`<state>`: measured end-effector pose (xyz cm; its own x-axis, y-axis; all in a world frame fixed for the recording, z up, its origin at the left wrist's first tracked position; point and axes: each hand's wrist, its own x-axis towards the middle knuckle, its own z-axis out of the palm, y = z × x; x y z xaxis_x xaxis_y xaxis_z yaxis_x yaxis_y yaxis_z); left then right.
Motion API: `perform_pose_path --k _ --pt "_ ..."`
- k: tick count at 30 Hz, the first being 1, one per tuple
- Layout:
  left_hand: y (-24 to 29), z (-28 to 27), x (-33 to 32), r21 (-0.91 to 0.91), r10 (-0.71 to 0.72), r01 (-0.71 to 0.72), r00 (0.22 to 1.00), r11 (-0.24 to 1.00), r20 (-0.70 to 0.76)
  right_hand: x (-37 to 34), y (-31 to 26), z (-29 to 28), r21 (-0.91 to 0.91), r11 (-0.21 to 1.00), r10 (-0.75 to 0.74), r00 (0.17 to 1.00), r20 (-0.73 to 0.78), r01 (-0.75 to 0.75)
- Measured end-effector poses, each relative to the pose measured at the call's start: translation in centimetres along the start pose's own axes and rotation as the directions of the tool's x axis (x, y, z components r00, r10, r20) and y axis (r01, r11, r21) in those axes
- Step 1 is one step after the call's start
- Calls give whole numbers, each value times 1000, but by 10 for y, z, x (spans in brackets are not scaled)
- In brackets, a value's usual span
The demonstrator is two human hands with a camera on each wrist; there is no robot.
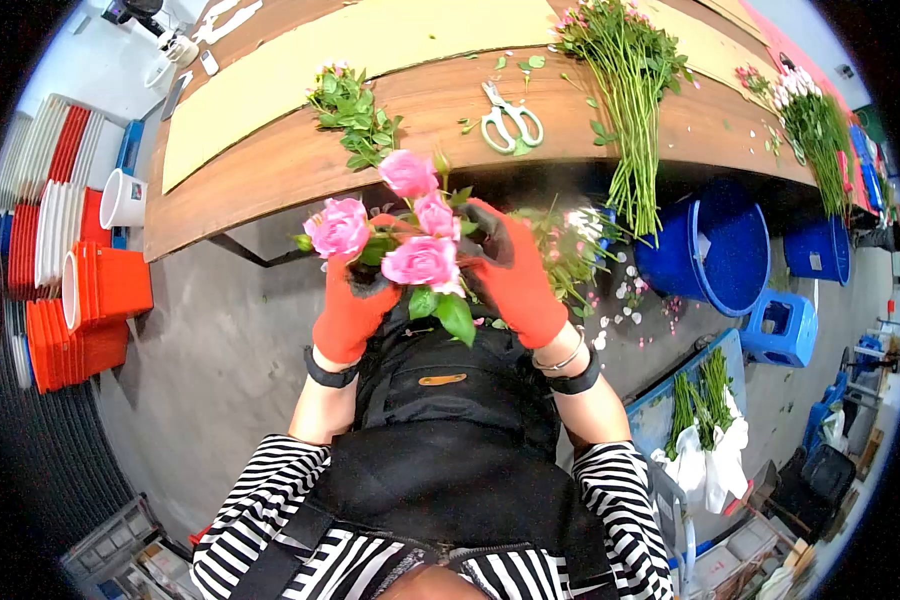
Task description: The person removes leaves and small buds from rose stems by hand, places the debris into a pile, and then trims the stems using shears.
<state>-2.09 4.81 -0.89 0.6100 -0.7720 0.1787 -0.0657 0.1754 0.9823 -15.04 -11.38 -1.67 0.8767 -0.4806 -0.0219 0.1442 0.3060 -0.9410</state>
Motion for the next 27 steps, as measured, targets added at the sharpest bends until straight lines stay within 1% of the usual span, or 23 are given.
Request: perform_pose_path --k 1,3,5,6,8,9,11,12,14,15,16,17,18,19,20,21,22,23,24,25,26,27 --pt "6 -1 1 28 -7 6 999 1000 51 -2 4 -3 33 999 -6 1000 -2 6" --pt "33 -5 12 -11 103 -103 971 995 215 -6 9 -7 97 995 -20 1000 -6 20" --pt "37 -19 11 -128 78 -48 966 991 246 -7 17 -16 101 989 -108 994 23 106" --pt "32 -23 19 -314 123 -33 955 949 270 -7 18 -18 104 983 -152 988 37 148" --pt "35 -23 21 -405 -28 83 990 911 140 -14 16 -12 88 982 -167 986 18 165" --pt "39 -22 22 -459 -103 125 992 879 73 -16 12 -7 46 984 -171 985 -8 171" --pt "36 -10 29 -171 -48 62 995 983 82 -24 -4 14 -33 989 -144 985 -94 141" --pt "48 -2 28 -184 -45 63 994 981 98 -28 -11 23 -97 987 -141 979 -149 127" --pt "51 11 23 -276 -55 73 996 958 72 -25 19 9 83 989 -115 986 -118 125" --pt "51 13 23 -321 -59 76 996 944 62 -23 14 8 -38 989 -146 985 -94 143" --pt "41 10 22 -272 -21 51 994 961 111 -21 9 7 -158 974 -178 982 -70 165" --pt "42 10 20 -257 -37 62 994 964 103 -19 5 6 -274 943 -208 977 -47 188" --pt "46 11 20 -345 -54 91 992 934 115 -23 -5 13 -314 905 -311 950 -28 287" --pt "50 12 19 -430 -69 118 989 895 129 -24 -9 11 -394 861 -345 939 15 323" --pt "48 13 15 -461 -89 123 991 879 95 -24 -13 9 -469 807 -378 924 58 360" --pt "53 16 17 -333 -54 73 996 940 65 -24 -17 7 -536 745 -410 906 101 397" --pt "58 19 19 -196 -18 25 999 980 35 -24 -27 11 -576 693 -464 880 103 433" --pt "58 20 19 -231 -26 31 999 972 25 -21 -46 20 -442 800 -436 899 38 406" --pt "58 22 18 -266 -33 36 999 963 16 -19 -64 28 -290 878 -406 914 -28 381" --pt "59 23 18 -295 -23 30 999 955 28 -18 -70 29 -266 870 -439 898 -31 416" --pt "60 24 18 -324 -13 25 999 946 40 -16 -80 31 -414 782 -498 866 35 466" --pt "58 26 18 -292 -30 37 999 956 29 -14 -88 33 -546 667 -543 833 109 507"
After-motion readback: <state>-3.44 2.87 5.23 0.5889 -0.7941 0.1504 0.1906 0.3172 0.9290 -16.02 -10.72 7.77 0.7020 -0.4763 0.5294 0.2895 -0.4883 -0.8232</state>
